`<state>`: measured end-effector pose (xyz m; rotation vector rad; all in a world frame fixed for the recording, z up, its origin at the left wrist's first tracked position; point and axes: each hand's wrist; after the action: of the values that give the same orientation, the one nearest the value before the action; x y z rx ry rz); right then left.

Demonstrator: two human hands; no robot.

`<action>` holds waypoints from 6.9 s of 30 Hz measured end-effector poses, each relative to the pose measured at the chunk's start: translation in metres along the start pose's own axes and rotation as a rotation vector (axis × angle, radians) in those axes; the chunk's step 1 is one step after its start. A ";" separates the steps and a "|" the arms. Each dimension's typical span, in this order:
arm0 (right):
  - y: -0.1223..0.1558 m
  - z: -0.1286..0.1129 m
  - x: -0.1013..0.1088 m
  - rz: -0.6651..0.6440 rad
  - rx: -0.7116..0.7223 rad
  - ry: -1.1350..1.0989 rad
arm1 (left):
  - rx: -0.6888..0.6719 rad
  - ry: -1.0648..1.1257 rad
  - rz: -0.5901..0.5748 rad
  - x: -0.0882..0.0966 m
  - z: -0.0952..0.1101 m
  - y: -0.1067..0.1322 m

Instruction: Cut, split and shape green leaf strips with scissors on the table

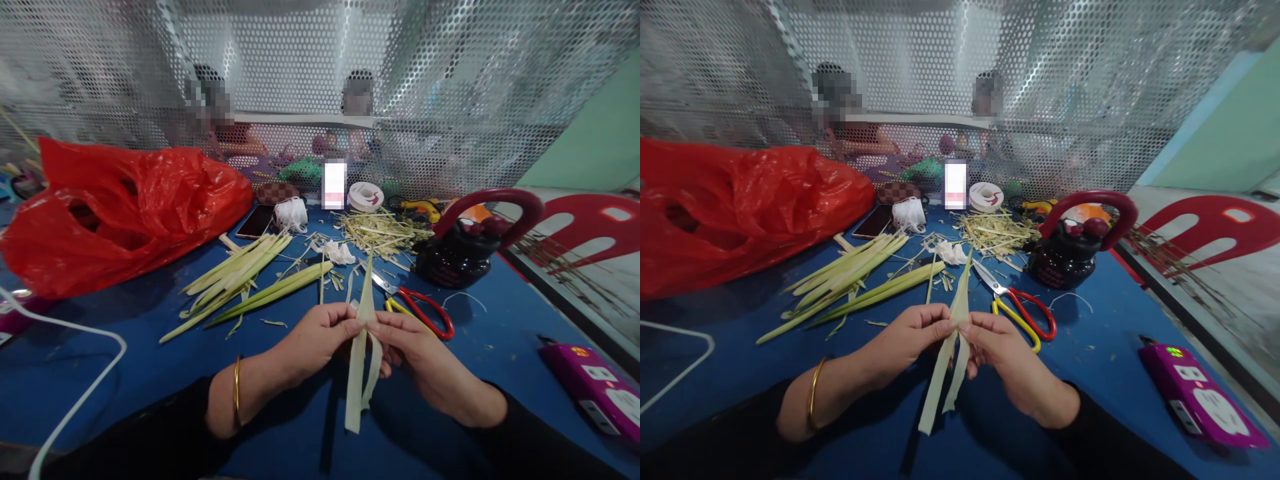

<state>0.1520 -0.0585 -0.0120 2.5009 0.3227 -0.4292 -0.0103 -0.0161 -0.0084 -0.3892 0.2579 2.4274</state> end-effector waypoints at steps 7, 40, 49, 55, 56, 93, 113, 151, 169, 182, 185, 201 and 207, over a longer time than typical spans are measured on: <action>0.003 -0.003 -0.001 -0.054 -0.003 -0.002 | 0.010 -0.099 0.061 0.003 0.001 -0.001; 0.001 -0.001 -0.002 0.057 0.080 0.191 | -0.006 -0.224 0.030 -0.001 0.003 0.001; 0.004 -0.002 -0.002 0.034 0.056 0.190 | -0.037 -0.397 0.121 0.001 0.005 -0.001; 0.003 -0.005 -0.003 0.212 0.164 0.309 | -0.047 -0.341 0.158 -0.004 0.009 -0.001; 0.002 -0.005 -0.003 0.259 0.193 0.313 | -0.052 -0.352 0.156 -0.005 0.009 0.000; 0.000 -0.007 0.001 0.351 0.241 0.396 | -0.081 -0.367 0.049 -0.006 0.003 0.003; 0.001 -0.003 0.004 0.099 0.102 0.226 | -0.065 -0.201 0.069 -0.004 0.001 0.002; 0.009 -0.024 -0.002 0.055 0.270 0.273 | -0.130 -0.070 0.238 0.003 0.006 -0.005; -0.038 -0.048 -0.010 0.223 0.391 0.264 | -0.025 0.131 0.235 0.004 0.014 -0.012; -0.039 -0.049 -0.006 0.280 0.307 0.115 | -0.126 0.292 0.382 0.015 0.028 -0.010; -0.038 -0.036 -0.018 0.145 0.148 0.363 | -0.224 0.349 0.519 0.017 0.033 -0.012; -0.040 -0.016 -0.027 0.244 0.218 0.270 | -0.303 0.364 0.576 0.021 0.025 -0.014; -0.045 -0.032 -0.004 0.445 0.461 0.296 | -0.211 0.211 0.671 0.028 0.024 -0.014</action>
<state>0.1414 -0.0044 -0.0084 2.9778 -0.2558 0.0603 -0.0272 0.0175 0.0036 -0.7525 0.2526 3.0873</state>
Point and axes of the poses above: each hand's wrist, its own y-axis away from the middle knuckle, its own x-axis out of the back of the hand, z = x × y, and after that the axes turned 13 degrees about -x, right-handed
